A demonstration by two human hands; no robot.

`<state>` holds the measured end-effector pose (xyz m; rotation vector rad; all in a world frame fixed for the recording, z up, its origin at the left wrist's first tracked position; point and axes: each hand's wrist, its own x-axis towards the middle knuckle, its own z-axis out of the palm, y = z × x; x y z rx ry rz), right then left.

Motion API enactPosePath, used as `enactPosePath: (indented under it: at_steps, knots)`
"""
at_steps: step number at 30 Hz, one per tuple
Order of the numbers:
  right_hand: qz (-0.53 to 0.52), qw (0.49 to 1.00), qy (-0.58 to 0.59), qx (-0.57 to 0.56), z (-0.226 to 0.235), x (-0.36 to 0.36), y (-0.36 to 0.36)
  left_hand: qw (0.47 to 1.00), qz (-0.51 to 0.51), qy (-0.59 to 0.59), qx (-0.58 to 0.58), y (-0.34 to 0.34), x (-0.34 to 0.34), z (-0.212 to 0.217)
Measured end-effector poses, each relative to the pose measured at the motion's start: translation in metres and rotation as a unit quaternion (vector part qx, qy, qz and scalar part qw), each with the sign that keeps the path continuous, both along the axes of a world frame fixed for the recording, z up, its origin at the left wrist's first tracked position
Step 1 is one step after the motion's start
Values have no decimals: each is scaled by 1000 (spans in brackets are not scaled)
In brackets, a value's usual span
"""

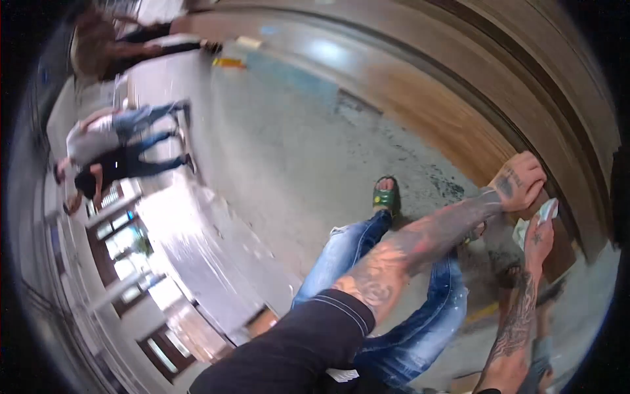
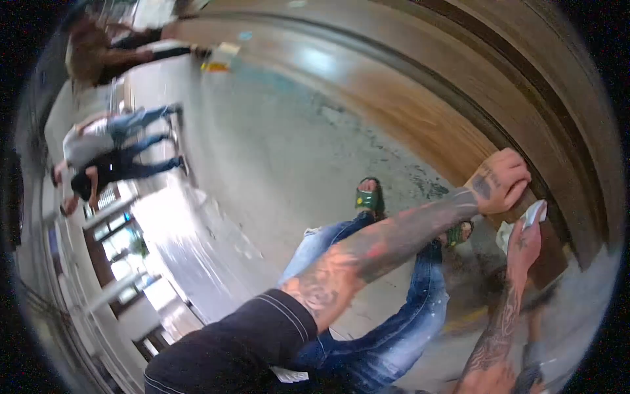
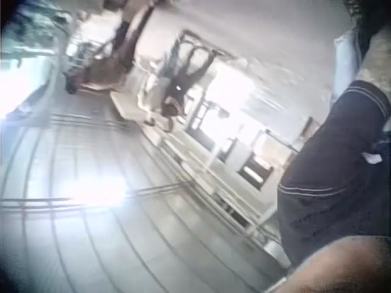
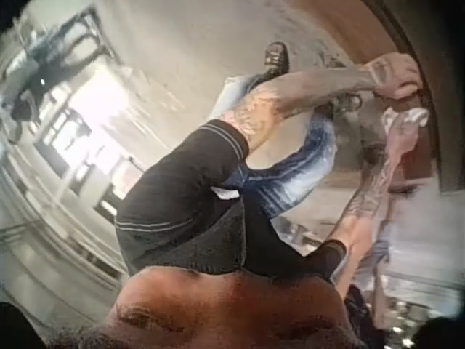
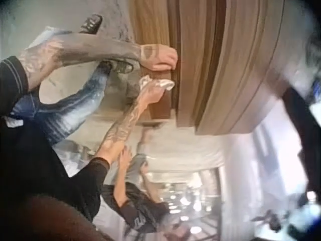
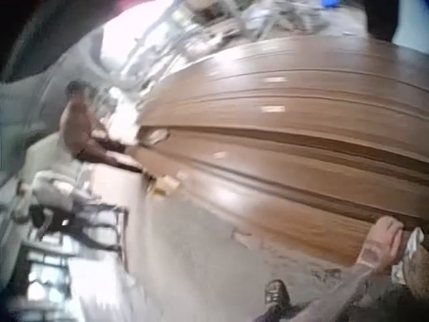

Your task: Wiping and cleaning the surfaces of wooden planks using a cleaning agent and a cloth.

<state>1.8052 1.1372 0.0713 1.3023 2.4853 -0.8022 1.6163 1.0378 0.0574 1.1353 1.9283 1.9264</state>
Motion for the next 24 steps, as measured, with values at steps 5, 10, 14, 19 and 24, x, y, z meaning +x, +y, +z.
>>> enactPosePath:
  at_steps: [5, 10, 14, 19, 24]
  knots:
    - [153, 983, 83, 62, 65, 23, 12, 978, 92, 27, -184, -189, -6, 106]
    - [119, 987, 43, 98, 138, 18, 2, 844, 363, -79, -387, -452, -33, 70]
    - [119, 984, 86, 101, 131, 30, 39, 773, 496, -234, -318, -596, -126, -11]
    - [33, 980, 46, 192, 123, 83, 78, 750, 552, -232, -281, -666, -321, -103]
    - [-91, 974, -10, 206, 115, -44, -9, 635, 673, -82, -371, -747, -532, -81]
